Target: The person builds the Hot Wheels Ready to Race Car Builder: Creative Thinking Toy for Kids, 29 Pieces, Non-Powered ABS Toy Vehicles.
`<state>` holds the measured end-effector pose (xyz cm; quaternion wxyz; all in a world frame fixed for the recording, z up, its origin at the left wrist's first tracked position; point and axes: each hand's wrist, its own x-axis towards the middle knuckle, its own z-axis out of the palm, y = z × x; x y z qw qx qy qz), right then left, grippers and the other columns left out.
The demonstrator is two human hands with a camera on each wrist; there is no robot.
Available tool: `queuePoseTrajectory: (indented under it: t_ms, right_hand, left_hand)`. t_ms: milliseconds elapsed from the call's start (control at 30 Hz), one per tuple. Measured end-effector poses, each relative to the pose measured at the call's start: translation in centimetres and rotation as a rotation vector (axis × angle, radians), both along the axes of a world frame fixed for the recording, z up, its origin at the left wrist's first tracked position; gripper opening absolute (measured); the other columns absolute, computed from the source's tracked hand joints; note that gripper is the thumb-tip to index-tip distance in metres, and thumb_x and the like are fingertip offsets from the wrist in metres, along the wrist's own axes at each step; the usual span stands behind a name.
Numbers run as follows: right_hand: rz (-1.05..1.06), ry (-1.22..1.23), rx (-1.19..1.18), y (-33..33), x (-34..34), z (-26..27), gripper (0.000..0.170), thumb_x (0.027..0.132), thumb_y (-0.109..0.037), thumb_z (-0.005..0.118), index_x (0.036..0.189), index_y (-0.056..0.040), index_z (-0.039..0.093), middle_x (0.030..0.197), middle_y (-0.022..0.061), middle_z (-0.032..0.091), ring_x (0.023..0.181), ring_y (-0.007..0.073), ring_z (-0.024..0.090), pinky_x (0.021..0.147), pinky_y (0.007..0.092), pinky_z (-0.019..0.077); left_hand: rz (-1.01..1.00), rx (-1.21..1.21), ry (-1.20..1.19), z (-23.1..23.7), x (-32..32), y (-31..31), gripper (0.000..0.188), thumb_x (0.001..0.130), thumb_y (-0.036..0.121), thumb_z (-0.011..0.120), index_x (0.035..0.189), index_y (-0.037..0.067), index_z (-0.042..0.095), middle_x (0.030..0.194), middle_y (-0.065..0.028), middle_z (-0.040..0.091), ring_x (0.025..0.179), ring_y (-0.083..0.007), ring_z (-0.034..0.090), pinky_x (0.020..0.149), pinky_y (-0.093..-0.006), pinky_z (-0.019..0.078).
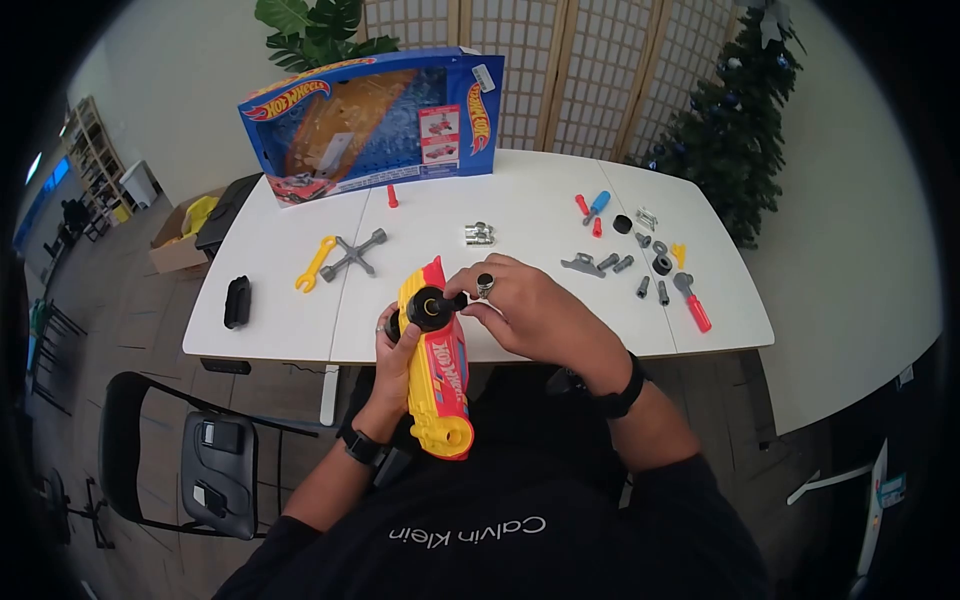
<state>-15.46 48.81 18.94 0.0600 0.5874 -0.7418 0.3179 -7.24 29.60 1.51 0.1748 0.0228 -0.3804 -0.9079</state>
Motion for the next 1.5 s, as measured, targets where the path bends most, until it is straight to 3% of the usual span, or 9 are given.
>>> queuePoseTrajectory:
  t_ms: [233,300,400,533,600,833,900,1333,1500]
  right_hand:
    - [0.01,0.177,-0.036,-1.3,0.0,-2.1,0.025,0.088,-0.003,0.076,0.113,-0.0027,0.072,0.104,0.0116,0.073,0.096,0.0298,0.069,0.088,0.0378,0.0572]
    - [-0.361,0.357,0.359,-1.3,0.8,-1.4,0.02,0.093,-0.019,0.074,0.1,-0.0004,0.07,0.091,0.0106,0.069,0.092,0.0303,0.068,0.087,0.0388,0.0546]
    - [-0.304,0.084,0.027,-1.1,1.8,-1.4,0.033,0.097,-0.034,0.07,0.089,-0.0017,0.07,0.082,0.0093,0.065,0.088,0.0281,0.068,0.082,0.0383,0.0524]
    - [-0.107,0.177,-0.185,-1.7,1.0,-3.4,0.026,0.098,-0.031,0.071,0.094,-0.0052,0.069,0.082,0.0075,0.068,0.087,0.0286,0.068,0.075,0.0372,0.0518]
    - [-0.324,0.371,0.199,-1.1,0.6,-3.4,0.023,0.097,-0.028,0.071,0.095,-0.0053,0.07,0.084,0.008,0.068,0.087,0.0299,0.068,0.075,0.0389,0.0521]
    - [-0.182,0.166,-0.099,-1.1,1.1,-3.4,0.032,0.099,-0.036,0.068,0.099,-0.0045,0.073,0.081,0.0087,0.066,0.081,0.0295,0.066,0.072,0.0403,0.0509]
    - [-0.295,0.361,0.127,-0.8,0.6,-3.7,0.032,0.098,-0.035,0.069,0.105,-0.0041,0.072,0.083,0.0098,0.067,0.082,0.0299,0.066,0.07,0.041,0.0517]
    - [-0.289,0.193,-0.02,-0.7,1.8,-3.4,0.028,0.101,-0.031,0.064,0.11,-0.0052,0.069,0.088,0.0141,0.069,0.075,0.0362,0.067,0.071,0.0447,0.0528]
    - [-0.34,0.203,0.222,-0.2,0.9,-4.7,0.027,0.097,-0.03,0.067,0.107,-0.0043,0.068,0.086,0.0138,0.068,0.076,0.0359,0.067,0.067,0.0456,0.0521]
  left_hand:
    - [0.014,-0.087,0.021,-0.5,-0.1,0.1,0.076,0.092,0.017,0.083,0.146,0.008,0.031,0.131,-0.0146,0.057,0.114,-0.0216,0.065,0.095,-0.0376,0.0603]
    - [-0.003,-0.069,-0.002,-0.2,0.0,0.2,0.076,0.092,0.017,0.083,0.146,0.008,0.031,0.131,-0.0145,0.057,0.114,-0.0213,0.065,0.095,-0.0372,0.0599]
    - [0.01,-0.048,0.004,-0.1,0.0,0.1,0.076,0.092,0.017,0.084,0.145,0.008,0.031,0.131,-0.0144,0.056,0.114,-0.0211,0.065,0.095,-0.0365,0.0596]
    - [0.02,-0.071,0.008,-0.3,0.0,0.0,0.077,0.091,0.017,0.084,0.146,0.008,0.031,0.132,-0.0142,0.056,0.115,-0.0209,0.065,0.097,-0.0363,0.0589]
    - [0.007,-0.088,0.006,-0.2,-0.1,0.1,0.077,0.091,0.017,0.084,0.146,0.008,0.031,0.132,-0.0141,0.056,0.116,-0.0207,0.064,0.097,-0.0362,0.0586]
    - [0.027,-0.097,0.034,0.0,0.1,0.2,0.08,0.09,0.015,0.086,0.146,0.008,0.03,0.132,-0.0126,0.056,0.117,-0.0194,0.063,0.098,-0.0353,0.0578]
    - [0.012,-0.107,0.034,-0.1,0.0,0.3,0.08,0.089,0.016,0.086,0.146,0.008,0.03,0.131,-0.0122,0.056,0.117,-0.0192,0.063,0.098,-0.0349,0.0576]
    - [0.063,-0.166,0.08,0.4,0.0,0.0,0.08,0.087,0.011,0.087,0.145,0.01,0.031,0.13,-0.0115,0.056,0.115,-0.0193,0.065,0.097,-0.0359,0.0593]
    - [0.06,-0.217,0.084,0.7,0.3,0.3,0.083,0.086,0.009,0.087,0.146,0.01,0.03,0.129,-0.0116,0.057,0.115,-0.0196,0.065,0.097,-0.0356,0.0591]
